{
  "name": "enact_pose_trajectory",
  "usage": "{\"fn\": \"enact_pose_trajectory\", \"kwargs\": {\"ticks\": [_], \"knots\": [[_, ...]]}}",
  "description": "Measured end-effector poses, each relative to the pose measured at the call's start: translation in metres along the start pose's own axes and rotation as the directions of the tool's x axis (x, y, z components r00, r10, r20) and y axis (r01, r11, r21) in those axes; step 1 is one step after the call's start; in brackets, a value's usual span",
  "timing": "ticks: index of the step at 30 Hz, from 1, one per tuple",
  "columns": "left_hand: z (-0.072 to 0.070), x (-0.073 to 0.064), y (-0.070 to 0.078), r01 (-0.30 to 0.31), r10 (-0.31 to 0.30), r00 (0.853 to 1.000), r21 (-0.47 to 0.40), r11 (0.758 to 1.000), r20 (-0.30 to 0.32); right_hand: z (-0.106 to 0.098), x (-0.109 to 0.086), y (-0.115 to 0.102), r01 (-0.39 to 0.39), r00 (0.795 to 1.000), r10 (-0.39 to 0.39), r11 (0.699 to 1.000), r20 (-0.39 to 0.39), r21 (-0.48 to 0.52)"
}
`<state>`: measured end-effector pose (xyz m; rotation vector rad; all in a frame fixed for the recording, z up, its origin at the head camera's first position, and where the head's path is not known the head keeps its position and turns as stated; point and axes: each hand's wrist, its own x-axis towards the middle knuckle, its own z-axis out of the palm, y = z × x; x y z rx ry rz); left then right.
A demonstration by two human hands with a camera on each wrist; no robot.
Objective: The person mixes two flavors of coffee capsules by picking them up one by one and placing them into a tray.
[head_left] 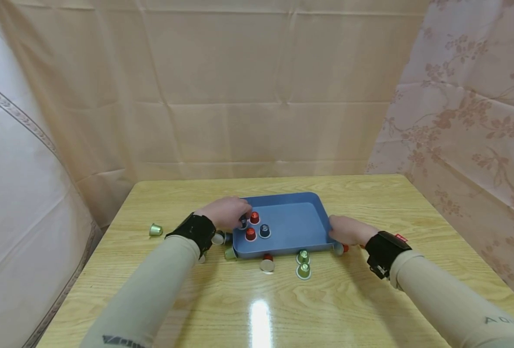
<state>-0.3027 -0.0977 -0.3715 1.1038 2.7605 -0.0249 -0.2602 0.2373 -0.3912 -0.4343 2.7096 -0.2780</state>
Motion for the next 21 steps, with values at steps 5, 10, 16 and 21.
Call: {"fn": "enact_pose_trajectory", "kwargs": {"ticks": [5, 10, 16, 21], "knots": [[0.0001, -0.0006, 0.0007, 0.003, -0.003, 1.0, -0.011, 1.0, 0.0, -0.0004, -0.0002, -0.0009, -0.007, 1.0, 0.007, 1.0, 0.0, 0.003], [0.0009, -0.0011, -0.0014, -0.001, 0.0, 1.0, -0.032, 0.999, -0.01, -0.0006, -0.0023, -0.0014, 0.007, 1.0, -0.007, 1.0, -0.005, 0.001], [0.0009, -0.003, -0.0042, 0.005, -0.006, 1.0, -0.056, 0.998, -0.01, -0.0011, -0.0032, -0.002, 0.005, 1.0, -0.005, 1.0, 0.002, 0.006], [-0.0027, -0.0065, -0.0047, 0.009, -0.009, 1.0, -0.075, 0.997, 0.0, -0.0016, -0.0027, -0.002, 0.004, 1.0, -0.004, 1.0, 0.005, 0.005]]}}
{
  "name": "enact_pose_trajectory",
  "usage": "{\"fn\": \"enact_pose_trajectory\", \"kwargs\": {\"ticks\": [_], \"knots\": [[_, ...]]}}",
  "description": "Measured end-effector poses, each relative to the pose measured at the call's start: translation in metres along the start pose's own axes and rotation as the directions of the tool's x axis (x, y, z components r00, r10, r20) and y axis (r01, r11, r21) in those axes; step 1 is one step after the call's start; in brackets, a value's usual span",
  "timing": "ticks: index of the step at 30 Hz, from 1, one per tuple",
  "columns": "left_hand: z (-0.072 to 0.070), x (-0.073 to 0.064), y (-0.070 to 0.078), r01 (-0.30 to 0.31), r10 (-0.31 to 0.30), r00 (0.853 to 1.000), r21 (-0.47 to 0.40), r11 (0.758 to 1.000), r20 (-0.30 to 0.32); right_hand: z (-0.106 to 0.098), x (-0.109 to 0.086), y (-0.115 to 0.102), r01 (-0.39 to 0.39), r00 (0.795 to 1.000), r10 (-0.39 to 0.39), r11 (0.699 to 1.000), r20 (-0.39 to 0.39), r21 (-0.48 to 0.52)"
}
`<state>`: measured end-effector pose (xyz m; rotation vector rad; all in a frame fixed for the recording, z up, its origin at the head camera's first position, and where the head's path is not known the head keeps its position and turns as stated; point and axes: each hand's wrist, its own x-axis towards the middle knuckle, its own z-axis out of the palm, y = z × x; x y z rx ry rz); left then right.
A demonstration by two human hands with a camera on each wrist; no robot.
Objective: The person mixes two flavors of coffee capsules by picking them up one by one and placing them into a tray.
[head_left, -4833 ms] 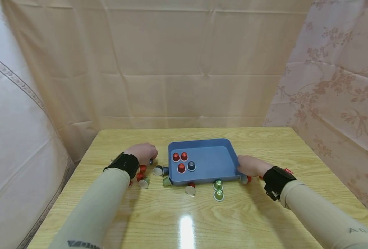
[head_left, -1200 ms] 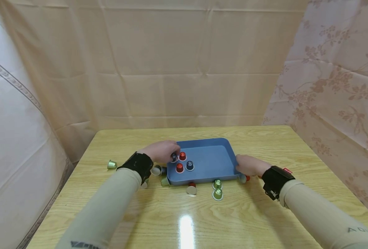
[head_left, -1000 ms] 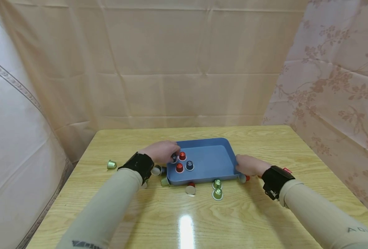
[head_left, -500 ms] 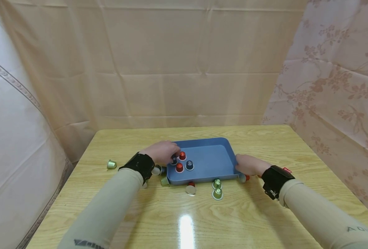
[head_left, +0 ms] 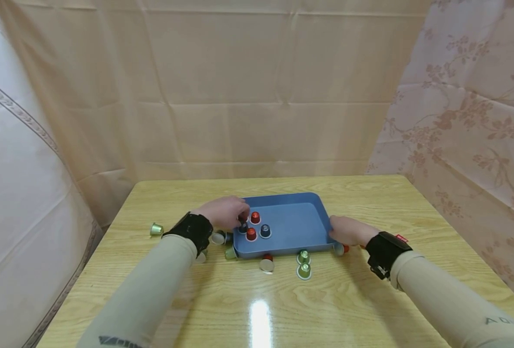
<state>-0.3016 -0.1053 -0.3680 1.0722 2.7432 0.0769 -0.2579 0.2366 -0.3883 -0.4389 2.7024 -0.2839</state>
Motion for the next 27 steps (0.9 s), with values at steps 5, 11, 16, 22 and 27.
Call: {"fn": "enact_pose_trajectory", "kwargs": {"ticks": [5, 11, 16, 22, 27], "knots": [[-0.002, -0.003, -0.002, -0.004, 0.004, 1.0, 0.026, 1.0, -0.011, 0.0, -0.002, 0.0, 0.02, 1.0, -0.02, 1.0, -0.009, 0.0], [-0.004, -0.007, -0.006, -0.012, 0.012, 1.0, 0.009, 1.0, -0.018, -0.001, -0.002, 0.0, 0.023, 1.0, -0.023, 1.0, -0.018, -0.004], [-0.008, -0.01, -0.012, -0.022, 0.022, 0.999, 0.001, 1.0, -0.03, -0.002, -0.003, -0.002, 0.024, 1.0, -0.024, 1.0, -0.016, -0.005], [-0.011, -0.014, -0.019, 0.002, -0.002, 0.999, 0.004, 1.0, -0.037, -0.003, -0.004, -0.003, 0.014, 1.0, -0.014, 1.0, -0.008, 0.007], [-0.013, -0.02, -0.027, 0.045, -0.046, 0.998, -0.027, 0.999, -0.036, -0.002, -0.004, -0.003, 0.012, 1.0, -0.012, 1.0, -0.007, 0.008]]}}
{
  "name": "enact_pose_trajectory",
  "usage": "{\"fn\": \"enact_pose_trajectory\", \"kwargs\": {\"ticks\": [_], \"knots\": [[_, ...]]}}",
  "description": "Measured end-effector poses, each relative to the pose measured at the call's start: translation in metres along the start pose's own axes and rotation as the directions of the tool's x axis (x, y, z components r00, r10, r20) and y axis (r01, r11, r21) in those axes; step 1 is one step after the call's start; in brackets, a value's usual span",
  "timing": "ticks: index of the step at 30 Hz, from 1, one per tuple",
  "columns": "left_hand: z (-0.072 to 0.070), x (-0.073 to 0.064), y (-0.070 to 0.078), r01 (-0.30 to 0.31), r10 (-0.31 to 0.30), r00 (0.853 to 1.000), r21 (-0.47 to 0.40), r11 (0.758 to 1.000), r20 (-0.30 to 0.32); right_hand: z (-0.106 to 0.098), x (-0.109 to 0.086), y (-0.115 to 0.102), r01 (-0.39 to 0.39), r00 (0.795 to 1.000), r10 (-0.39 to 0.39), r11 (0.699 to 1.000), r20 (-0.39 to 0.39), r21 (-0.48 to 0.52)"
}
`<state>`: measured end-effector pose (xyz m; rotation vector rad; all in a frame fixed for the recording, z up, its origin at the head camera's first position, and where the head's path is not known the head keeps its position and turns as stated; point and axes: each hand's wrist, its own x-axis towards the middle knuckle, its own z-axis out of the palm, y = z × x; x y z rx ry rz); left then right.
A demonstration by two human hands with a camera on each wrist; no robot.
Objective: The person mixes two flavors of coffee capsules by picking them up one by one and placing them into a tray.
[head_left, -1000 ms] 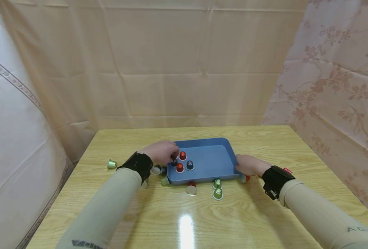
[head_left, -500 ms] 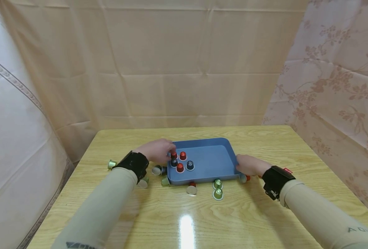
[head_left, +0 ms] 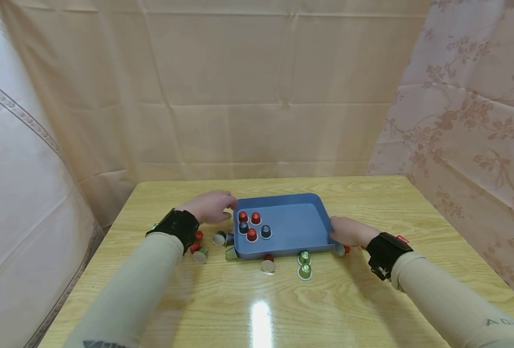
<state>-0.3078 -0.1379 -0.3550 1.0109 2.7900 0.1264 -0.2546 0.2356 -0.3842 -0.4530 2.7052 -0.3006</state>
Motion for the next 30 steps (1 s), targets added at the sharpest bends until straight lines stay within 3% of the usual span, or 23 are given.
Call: {"fn": "enact_pose_trajectory", "kwargs": {"ticks": [7, 16, 30], "knots": [[-0.002, -0.009, -0.016, 0.052, -0.052, 0.999, 0.015, 0.999, 0.001, 0.001, 0.001, 0.001, 0.005, 1.0, -0.005, 1.0, -0.003, -0.005], [0.003, -0.022, -0.036, 0.117, -0.117, 0.993, -0.026, 0.993, 0.022, 0.002, 0.0, 0.001, 0.018, 1.0, -0.018, 1.0, -0.01, -0.008], [0.018, -0.034, -0.054, 0.117, -0.114, 0.992, 0.066, 0.991, -0.052, 0.001, 0.002, 0.0, -0.003, 1.0, 0.003, 1.0, -0.008, -0.003]]}}
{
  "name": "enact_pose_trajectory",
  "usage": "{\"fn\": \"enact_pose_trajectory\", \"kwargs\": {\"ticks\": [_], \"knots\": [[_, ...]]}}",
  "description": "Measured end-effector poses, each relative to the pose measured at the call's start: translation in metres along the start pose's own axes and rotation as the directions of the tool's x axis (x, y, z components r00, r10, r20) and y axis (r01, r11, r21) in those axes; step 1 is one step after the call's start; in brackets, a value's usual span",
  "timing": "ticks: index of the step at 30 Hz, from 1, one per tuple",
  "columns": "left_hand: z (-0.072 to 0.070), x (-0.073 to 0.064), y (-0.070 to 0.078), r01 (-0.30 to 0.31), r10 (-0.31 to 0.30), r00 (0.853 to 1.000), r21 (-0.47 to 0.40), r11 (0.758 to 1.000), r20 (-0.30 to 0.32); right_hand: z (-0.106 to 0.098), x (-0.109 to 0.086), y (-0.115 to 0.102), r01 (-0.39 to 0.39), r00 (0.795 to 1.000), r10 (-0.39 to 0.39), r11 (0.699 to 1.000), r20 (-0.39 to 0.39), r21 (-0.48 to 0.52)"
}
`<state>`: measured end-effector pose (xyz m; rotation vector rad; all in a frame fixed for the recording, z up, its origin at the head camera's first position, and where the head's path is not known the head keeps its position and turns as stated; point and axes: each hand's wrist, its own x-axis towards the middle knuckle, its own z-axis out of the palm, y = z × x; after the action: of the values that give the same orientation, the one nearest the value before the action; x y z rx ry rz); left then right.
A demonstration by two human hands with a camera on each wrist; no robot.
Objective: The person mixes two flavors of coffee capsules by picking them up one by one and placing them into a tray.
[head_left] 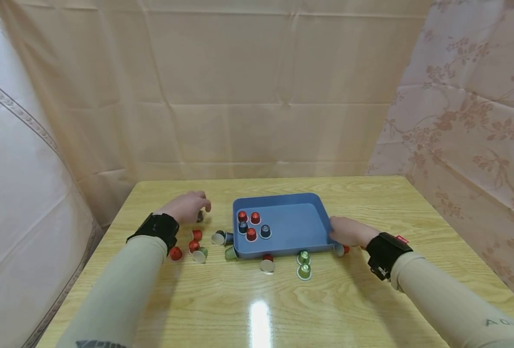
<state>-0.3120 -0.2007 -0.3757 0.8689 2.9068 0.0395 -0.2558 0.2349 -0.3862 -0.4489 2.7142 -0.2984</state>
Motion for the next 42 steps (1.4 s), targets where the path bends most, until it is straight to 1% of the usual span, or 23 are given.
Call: {"fn": "enact_pose_trajectory", "kwargs": {"ticks": [5, 9, 13, 19, 21, 27, 32, 38, 42], "knots": [[0.006, -0.001, -0.003, 0.009, -0.009, 1.0, -0.02, 1.0, 0.007, -0.001, 0.0, 0.0, 0.01, 1.0, -0.01, 1.0, -0.001, -0.004], [0.009, -0.002, -0.003, 0.02, -0.018, 0.999, -0.054, 0.998, 0.034, -0.001, 0.0, 0.001, 0.02, 1.0, -0.02, 1.0, -0.004, -0.001], [0.011, -0.003, -0.002, 0.036, -0.032, 0.998, -0.065, 0.997, 0.054, -0.001, 0.001, 0.001, 0.02, 1.0, -0.02, 1.0, -0.004, 0.0], [0.011, -0.007, 0.001, 0.018, -0.015, 0.999, -0.091, 0.996, 0.033, 0.0, 0.002, 0.003, 0.007, 1.0, -0.007, 1.0, 0.002, 0.005], [0.012, -0.008, 0.001, 0.024, -0.021, 0.999, -0.107, 0.994, 0.03, 0.0, 0.002, 0.003, 0.006, 1.0, -0.006, 1.0, 0.001, 0.004], [0.016, -0.008, 0.0, 0.023, -0.023, 1.0, -0.085, 0.996, 0.009, 0.001, 0.003, 0.003, 0.002, 1.0, -0.002, 1.0, 0.0, -0.006], [0.019, -0.005, -0.003, 0.027, -0.027, 1.0, -0.093, 0.995, -0.003, 0.002, 0.003, 0.003, -0.007, 1.0, 0.007, 1.0, 0.006, -0.004], [0.019, 0.0, -0.005, 0.008, -0.008, 1.0, -0.074, 0.997, -0.006, 0.001, 0.002, 0.003, -0.002, 1.0, 0.002, 1.0, 0.009, 0.001], [0.017, 0.003, -0.005, -0.025, 0.025, 0.999, -0.028, 0.999, -0.023, 0.001, 0.001, 0.002, 0.013, 1.0, -0.014, 1.0, 0.003, 0.017]]}}
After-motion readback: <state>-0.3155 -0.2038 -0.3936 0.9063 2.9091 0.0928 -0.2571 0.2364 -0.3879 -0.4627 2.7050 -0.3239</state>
